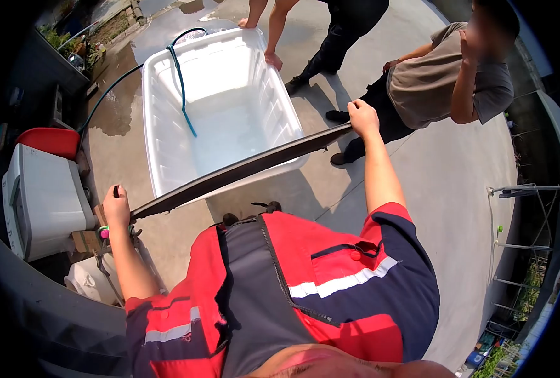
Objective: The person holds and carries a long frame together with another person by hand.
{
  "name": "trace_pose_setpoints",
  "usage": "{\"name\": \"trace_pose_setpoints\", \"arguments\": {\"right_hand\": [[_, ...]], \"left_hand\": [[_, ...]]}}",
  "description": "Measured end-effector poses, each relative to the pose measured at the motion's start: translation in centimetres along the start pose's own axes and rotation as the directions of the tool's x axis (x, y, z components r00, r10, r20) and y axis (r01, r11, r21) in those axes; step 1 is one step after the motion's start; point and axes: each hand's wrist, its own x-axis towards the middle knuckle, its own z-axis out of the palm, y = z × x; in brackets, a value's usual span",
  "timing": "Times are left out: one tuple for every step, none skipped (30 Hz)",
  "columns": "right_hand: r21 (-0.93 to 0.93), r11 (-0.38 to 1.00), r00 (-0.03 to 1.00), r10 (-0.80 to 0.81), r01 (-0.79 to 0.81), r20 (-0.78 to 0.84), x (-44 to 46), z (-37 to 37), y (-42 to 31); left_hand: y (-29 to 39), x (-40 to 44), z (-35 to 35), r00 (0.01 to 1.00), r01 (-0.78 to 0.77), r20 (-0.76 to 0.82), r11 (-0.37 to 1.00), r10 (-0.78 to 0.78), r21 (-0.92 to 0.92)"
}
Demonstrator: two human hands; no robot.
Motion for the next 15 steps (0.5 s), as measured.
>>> {"name": "trace_pose_setpoints", "arguments": {"right_hand": [[-0.003, 1.000, 1.000, -0.007, 0.007, -0.006, 0.1, 0.1, 0.1], [-0.007, 1.000, 1.000, -0.024, 0.024, -0.017, 0.2, 0.3, 0.2], [-0.011, 0.999, 0.999, -0.040, 0.040, -0.029, 0.3, 0.4, 0.2], [-0.015, 0.998, 0.997, -0.056, 0.055, -0.043, 0.3, 0.4, 0.2], [-0.007, 0.998, 0.997, -0.059, 0.059, -0.046, 0.4, 0.5, 0.2], [-0.010, 0.998, 0.997, -0.062, 0.062, -0.048, 0.3, 0.4, 0.2], [-0.011, 0.998, 0.997, -0.065, 0.065, -0.050, 0.3, 0.4, 0.1], [-0.013, 0.998, 0.996, -0.069, 0.068, -0.053, 0.3, 0.5, 0.1], [-0.005, 0.997, 0.995, -0.078, 0.078, -0.059, 0.4, 0.5, 0.1], [0.001, 0.998, 0.997, -0.065, 0.065, -0.044, 0.4, 0.4, 0.1], [0.007, 0.999, 0.998, -0.051, 0.051, -0.028, 0.5, 0.3, 0.0], [0.013, 0.999, 0.999, -0.038, 0.038, -0.013, 0.5, 0.3, -0.1], [0.000, 0.999, 0.999, -0.039, 0.039, -0.013, 0.1, -0.3, 0.1], [-0.001, 0.999, 0.999, -0.039, 0.039, -0.014, 0.2, -0.2, 0.3], [-0.003, 0.999, 0.999, -0.040, 0.040, -0.014, 0.2, -0.1, 0.2]], "left_hand": [[-0.2, 0.2, 0.1, 1.000, -0.001, 0.002, 1.000, 0.001, 0.002], [-0.4, 0.3, 0.1, 1.000, -0.007, -0.002, 1.000, 0.007, 0.009], [-0.6, 0.4, 0.2, 1.000, -0.013, -0.006, 1.000, 0.013, 0.016], [-0.8, 0.6, 0.3, 1.000, -0.021, -0.011, 1.000, 0.022, 0.022], [-1.0, 0.7, 0.3, 1.000, -0.019, -0.011, 1.000, 0.019, 0.024], [-1.2, 0.7, 0.4, 1.000, -0.016, -0.009, 1.000, 0.016, 0.025], [-1.3, 0.8, 0.4, 1.000, -0.014, -0.009, 1.000, 0.014, 0.027], [-1.3, 0.9, 0.4, 1.000, -0.004, -0.001, 0.999, 0.004, 0.035], [-1.4, 1.0, 0.5, 1.000, 0.006, 0.007, 0.999, -0.006, 0.044], [-1.4, 1.1, 0.4, 1.000, 0.016, 0.014, 0.998, -0.017, 0.053], [-1.4, 1.1, 0.4, 1.000, 0.010, 0.018, 0.999, -0.011, 0.051], [-1.3, 1.1, 0.4, 1.000, 0.004, 0.021, 0.999, -0.005, 0.050], [-1.4, 0.5, 0.4, 1.000, 0.003, 0.031, 0.999, -0.004, 0.040], [-1.5, 0.5, 0.4, 1.000, 0.004, 0.028, 0.999, -0.005, 0.039], [-1.5, 0.5, 0.4, 1.000, 0.006, 0.025, 0.999, -0.007, 0.039]]}}
